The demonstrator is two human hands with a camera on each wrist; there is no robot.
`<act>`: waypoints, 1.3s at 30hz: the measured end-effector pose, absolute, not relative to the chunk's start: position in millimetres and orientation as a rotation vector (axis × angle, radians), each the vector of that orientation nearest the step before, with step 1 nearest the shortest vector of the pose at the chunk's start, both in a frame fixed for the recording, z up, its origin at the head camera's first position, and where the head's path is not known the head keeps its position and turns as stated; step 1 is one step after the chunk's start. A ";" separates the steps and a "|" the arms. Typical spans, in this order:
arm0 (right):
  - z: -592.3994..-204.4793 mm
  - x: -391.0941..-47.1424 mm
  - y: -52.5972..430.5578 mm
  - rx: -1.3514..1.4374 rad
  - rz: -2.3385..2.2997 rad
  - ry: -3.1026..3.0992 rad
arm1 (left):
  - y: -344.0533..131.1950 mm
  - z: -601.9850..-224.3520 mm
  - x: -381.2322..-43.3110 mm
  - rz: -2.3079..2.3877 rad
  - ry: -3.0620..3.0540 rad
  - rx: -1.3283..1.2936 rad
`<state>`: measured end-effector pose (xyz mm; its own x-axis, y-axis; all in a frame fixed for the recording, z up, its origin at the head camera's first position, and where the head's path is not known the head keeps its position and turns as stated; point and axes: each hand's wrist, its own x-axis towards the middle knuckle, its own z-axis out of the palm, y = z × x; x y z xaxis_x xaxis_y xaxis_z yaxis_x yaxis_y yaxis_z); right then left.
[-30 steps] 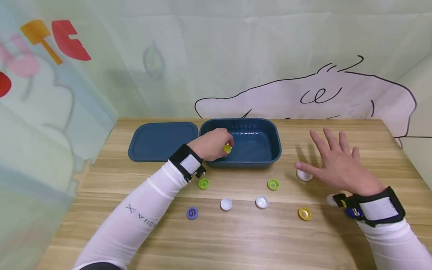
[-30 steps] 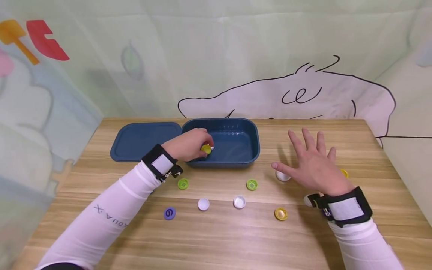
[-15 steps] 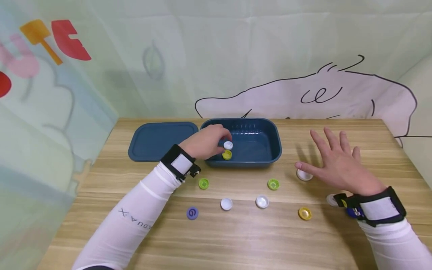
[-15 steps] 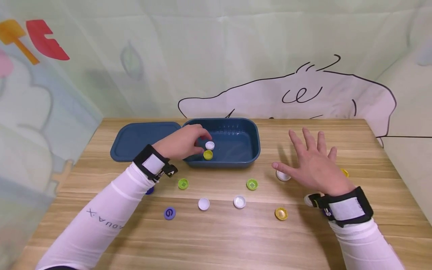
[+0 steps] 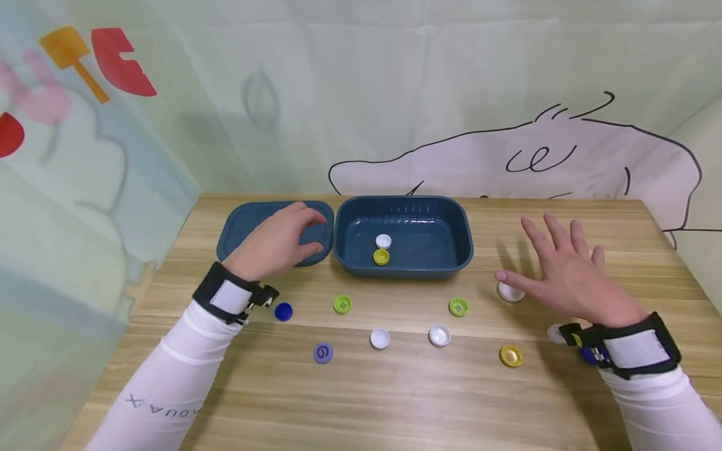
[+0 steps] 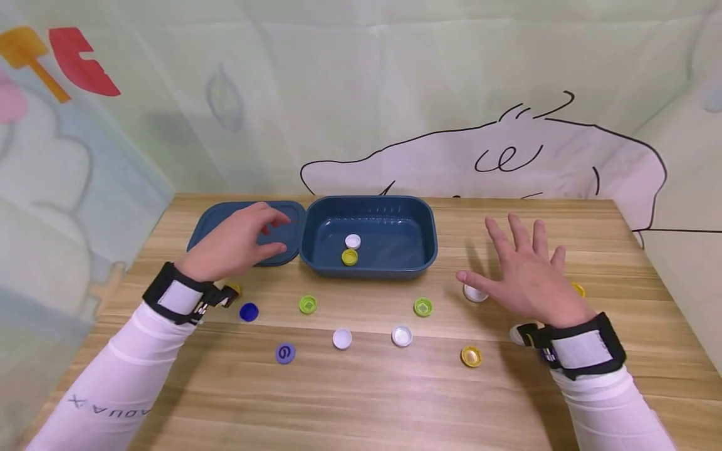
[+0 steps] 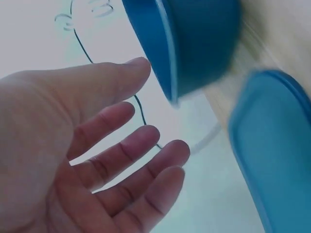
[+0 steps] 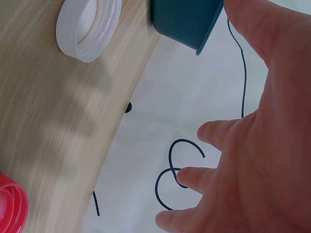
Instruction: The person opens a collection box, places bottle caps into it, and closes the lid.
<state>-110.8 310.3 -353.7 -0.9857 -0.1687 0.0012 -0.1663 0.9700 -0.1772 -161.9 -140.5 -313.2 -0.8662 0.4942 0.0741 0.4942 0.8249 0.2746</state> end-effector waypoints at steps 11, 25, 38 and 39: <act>-352.8 -110.4 309.2 -0.272 -0.287 3.110 | -207.0 -346.0 -132.2 0.431 2.917 0.646; -351.4 -111.2 308.8 -0.284 -0.289 3.118 | -212.9 -364.7 -125.4 0.382 2.835 0.601; -349.1 -110.4 309.6 -0.271 -0.281 3.103 | -198.0 -347.9 -134.5 0.433 2.930 0.728; -349.1 -110.2 309.8 -0.270 -0.280 3.105 | -193.8 -343.4 -136.7 0.439 2.936 0.745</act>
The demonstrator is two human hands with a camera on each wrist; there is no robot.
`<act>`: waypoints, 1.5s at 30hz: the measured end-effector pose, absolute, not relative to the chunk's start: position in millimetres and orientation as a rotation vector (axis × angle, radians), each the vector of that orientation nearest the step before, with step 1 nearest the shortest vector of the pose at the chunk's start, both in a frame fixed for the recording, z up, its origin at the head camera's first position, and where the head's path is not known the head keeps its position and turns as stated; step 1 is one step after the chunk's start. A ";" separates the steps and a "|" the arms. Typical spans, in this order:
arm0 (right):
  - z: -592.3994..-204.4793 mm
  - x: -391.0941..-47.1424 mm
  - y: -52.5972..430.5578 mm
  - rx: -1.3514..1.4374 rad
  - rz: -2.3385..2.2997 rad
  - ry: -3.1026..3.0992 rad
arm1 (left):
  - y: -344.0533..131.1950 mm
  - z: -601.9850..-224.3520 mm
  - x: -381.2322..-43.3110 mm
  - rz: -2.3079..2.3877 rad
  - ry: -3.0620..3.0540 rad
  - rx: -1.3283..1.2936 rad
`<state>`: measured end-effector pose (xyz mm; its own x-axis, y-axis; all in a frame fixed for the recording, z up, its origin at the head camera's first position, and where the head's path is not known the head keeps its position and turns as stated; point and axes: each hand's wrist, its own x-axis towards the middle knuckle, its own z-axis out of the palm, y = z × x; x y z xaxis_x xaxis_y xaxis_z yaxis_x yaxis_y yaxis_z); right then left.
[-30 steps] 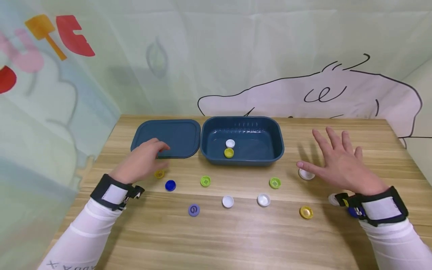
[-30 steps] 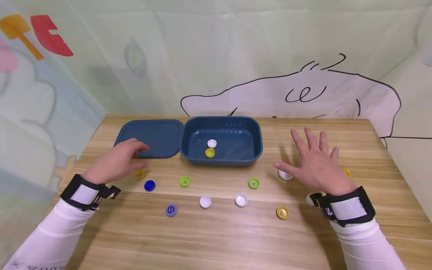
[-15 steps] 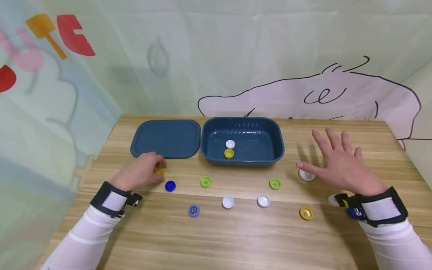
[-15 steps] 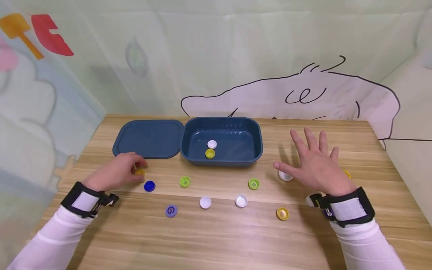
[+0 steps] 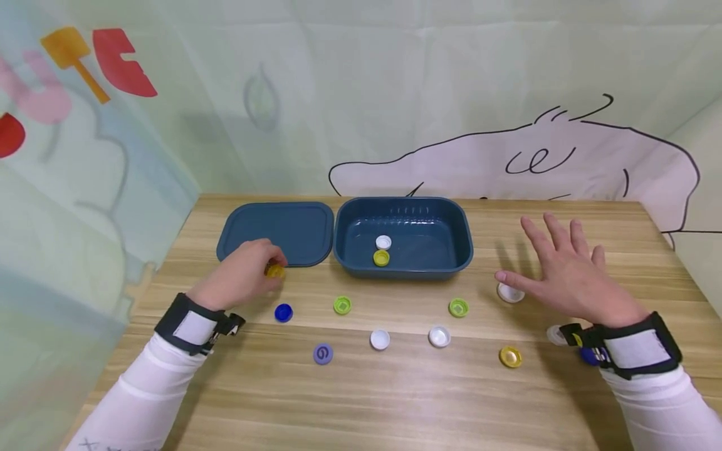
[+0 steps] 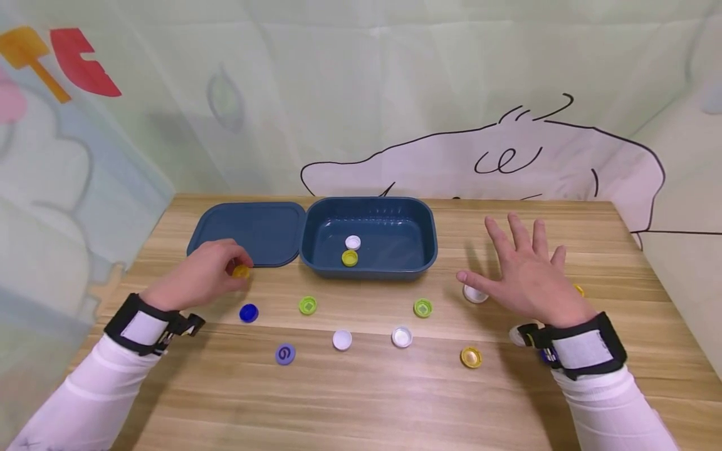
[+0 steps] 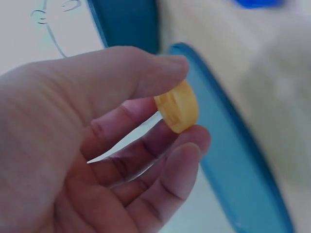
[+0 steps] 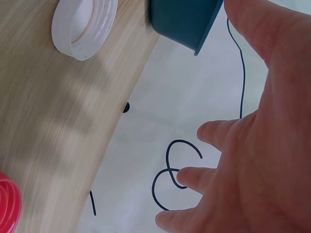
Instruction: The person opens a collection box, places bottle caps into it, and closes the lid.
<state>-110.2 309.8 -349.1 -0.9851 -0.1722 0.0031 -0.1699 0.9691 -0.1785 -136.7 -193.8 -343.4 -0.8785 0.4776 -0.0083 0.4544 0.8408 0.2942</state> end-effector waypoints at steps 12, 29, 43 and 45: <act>-348.1 -108.1 309.4 -0.290 -0.280 3.101 | -115.8 -297.1 -177.3 0.427 2.917 0.877; -346.9 -104.9 309.3 -0.280 -0.283 3.111 | -40.2 -327.6 -232.0 0.227 2.822 0.838; -347.4 -102.1 312.7 -0.281 -0.276 3.119 | -49.3 -320.3 -221.2 0.244 2.844 0.873; -346.9 -102.1 313.8 -0.275 -0.269 3.118 | -56.8 -311.3 -213.3 0.273 2.870 0.883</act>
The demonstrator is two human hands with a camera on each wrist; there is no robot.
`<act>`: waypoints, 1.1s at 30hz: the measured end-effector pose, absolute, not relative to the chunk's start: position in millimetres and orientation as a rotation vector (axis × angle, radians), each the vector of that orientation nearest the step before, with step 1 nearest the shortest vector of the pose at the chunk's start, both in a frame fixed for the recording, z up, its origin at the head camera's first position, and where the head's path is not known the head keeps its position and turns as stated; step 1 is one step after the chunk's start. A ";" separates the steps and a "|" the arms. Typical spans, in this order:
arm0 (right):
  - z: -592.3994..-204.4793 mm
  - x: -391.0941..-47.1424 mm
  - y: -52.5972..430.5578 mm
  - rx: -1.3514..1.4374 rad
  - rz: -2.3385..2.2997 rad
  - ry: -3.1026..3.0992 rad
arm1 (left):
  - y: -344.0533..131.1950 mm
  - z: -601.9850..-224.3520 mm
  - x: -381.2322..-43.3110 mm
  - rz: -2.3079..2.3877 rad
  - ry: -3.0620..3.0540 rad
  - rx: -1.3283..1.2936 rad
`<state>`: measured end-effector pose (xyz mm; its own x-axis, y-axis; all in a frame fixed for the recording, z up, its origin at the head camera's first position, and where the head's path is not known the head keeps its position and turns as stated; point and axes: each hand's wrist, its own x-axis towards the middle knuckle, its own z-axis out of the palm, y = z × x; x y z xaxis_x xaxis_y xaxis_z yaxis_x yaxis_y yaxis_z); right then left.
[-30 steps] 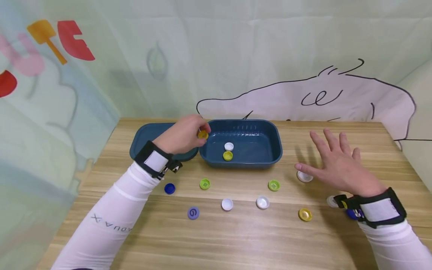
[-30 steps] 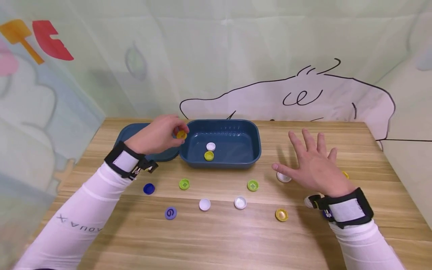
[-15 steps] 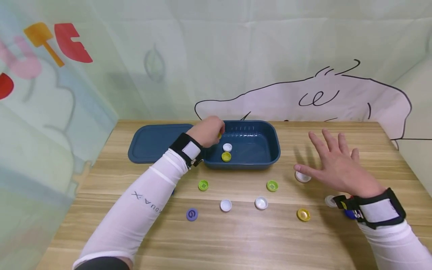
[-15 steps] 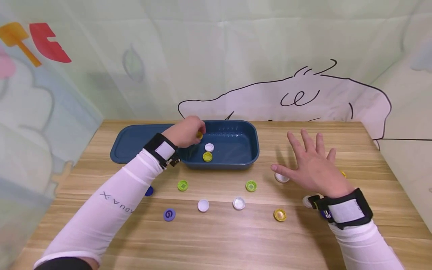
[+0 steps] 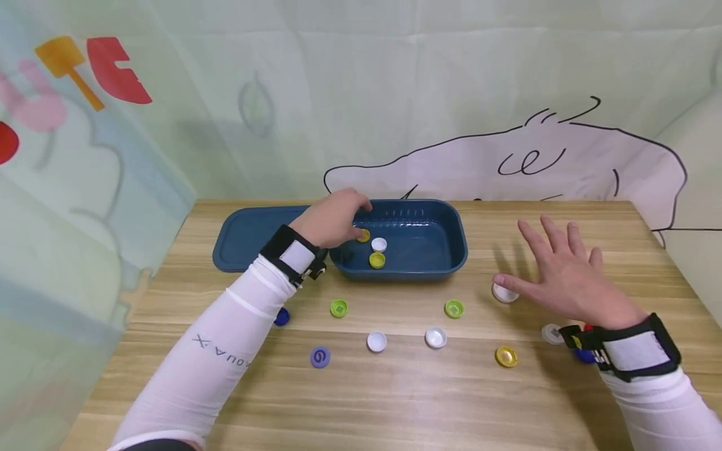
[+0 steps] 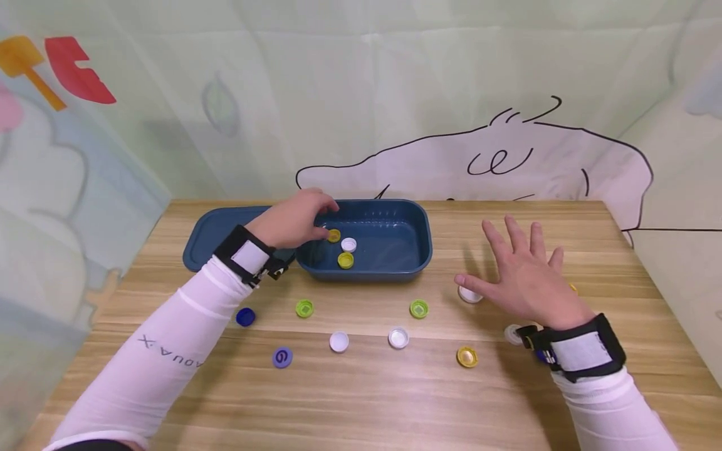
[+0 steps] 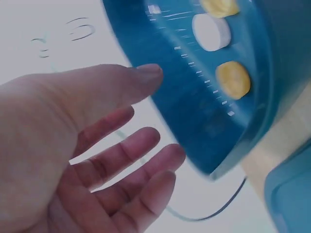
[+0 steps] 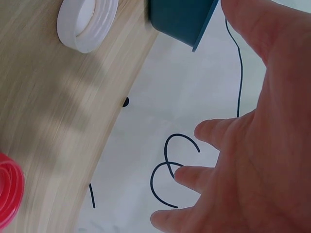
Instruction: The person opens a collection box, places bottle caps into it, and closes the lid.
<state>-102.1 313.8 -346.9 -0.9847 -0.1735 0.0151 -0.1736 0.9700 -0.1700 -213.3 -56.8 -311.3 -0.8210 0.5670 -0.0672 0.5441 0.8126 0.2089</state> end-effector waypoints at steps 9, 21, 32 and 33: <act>-344.9 -102.8 329.6 0.317 0.216 -3.165 | -114.8 -295.7 -175.1 0.356 3.078 0.844; -353.8 -102.6 358.5 0.311 0.219 -3.315 | -187.9 -331.4 -132.0 0.280 3.237 0.648; -364.9 -98.0 368.2 0.184 0.285 -3.459 | -198.7 -370.2 -106.7 0.266 3.275 0.483; -365.3 -98.3 368.7 0.187 0.295 -3.466 | -198.3 -372.0 -105.9 0.266 3.275 0.477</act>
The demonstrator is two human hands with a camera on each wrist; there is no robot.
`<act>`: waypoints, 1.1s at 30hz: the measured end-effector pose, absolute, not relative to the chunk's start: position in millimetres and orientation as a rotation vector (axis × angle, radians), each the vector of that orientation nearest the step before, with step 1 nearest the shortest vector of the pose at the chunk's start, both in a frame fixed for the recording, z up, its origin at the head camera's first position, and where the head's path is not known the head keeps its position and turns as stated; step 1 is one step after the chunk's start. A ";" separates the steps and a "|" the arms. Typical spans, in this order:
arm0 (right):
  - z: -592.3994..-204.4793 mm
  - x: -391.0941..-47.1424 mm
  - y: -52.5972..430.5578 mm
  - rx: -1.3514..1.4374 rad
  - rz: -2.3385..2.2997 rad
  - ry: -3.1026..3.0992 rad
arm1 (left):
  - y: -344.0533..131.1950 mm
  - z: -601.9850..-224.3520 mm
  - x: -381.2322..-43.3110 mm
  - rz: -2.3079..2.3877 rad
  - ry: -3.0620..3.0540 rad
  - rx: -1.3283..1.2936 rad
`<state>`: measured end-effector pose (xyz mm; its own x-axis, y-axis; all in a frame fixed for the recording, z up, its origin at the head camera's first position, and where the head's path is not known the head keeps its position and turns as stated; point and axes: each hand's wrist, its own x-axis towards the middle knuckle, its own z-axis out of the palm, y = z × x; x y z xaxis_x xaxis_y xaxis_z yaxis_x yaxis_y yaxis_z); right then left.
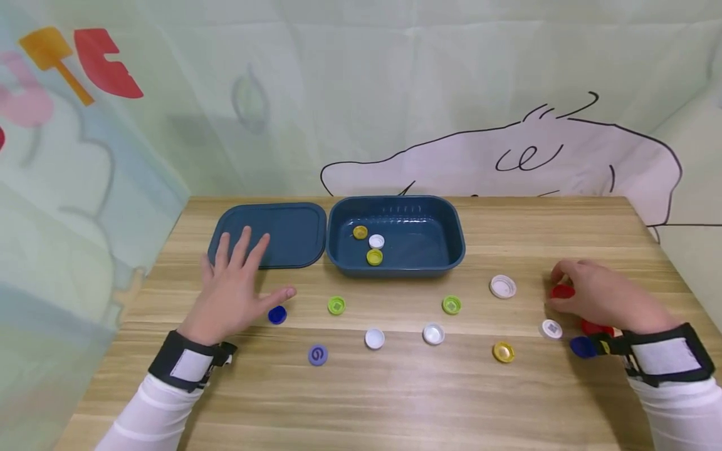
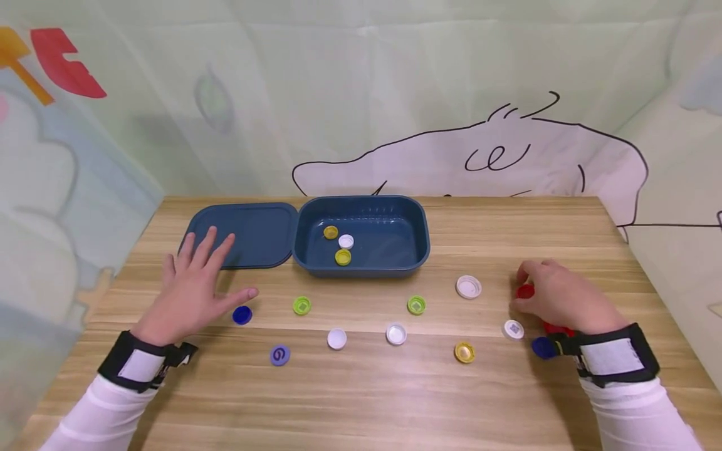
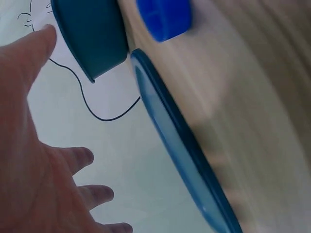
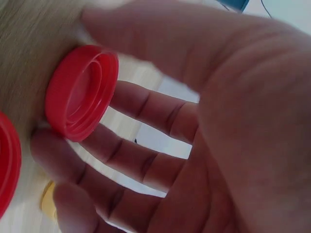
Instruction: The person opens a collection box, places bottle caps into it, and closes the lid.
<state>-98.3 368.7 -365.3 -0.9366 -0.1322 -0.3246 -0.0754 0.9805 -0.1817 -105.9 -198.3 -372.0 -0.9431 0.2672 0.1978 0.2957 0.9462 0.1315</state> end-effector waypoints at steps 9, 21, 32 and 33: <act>-352.5 -104.8 351.8 -0.322 -0.289 2.936 | -194.4 -375.1 -103.8 -0.245 -2.929 -0.431; -299.8 -142.1 257.8 -0.606 -0.336 3.122 | -195.3 -373.6 -101.5 -0.225 -2.931 -0.428; -315.9 -188.1 186.2 -0.746 -0.215 2.950 | -196.5 -375.9 -98.1 -0.216 -2.945 -0.421; -318.6 -191.4 182.3 -0.748 -0.198 2.935 | -196.6 -376.0 -97.8 -0.215 -2.946 -0.420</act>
<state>-191.4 182.3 -318.6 -0.8733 -0.4819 -0.0706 -0.4681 0.8705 -0.1517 -97.8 -196.6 -376.0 -0.9481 0.2650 0.1757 0.2877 0.9503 0.1193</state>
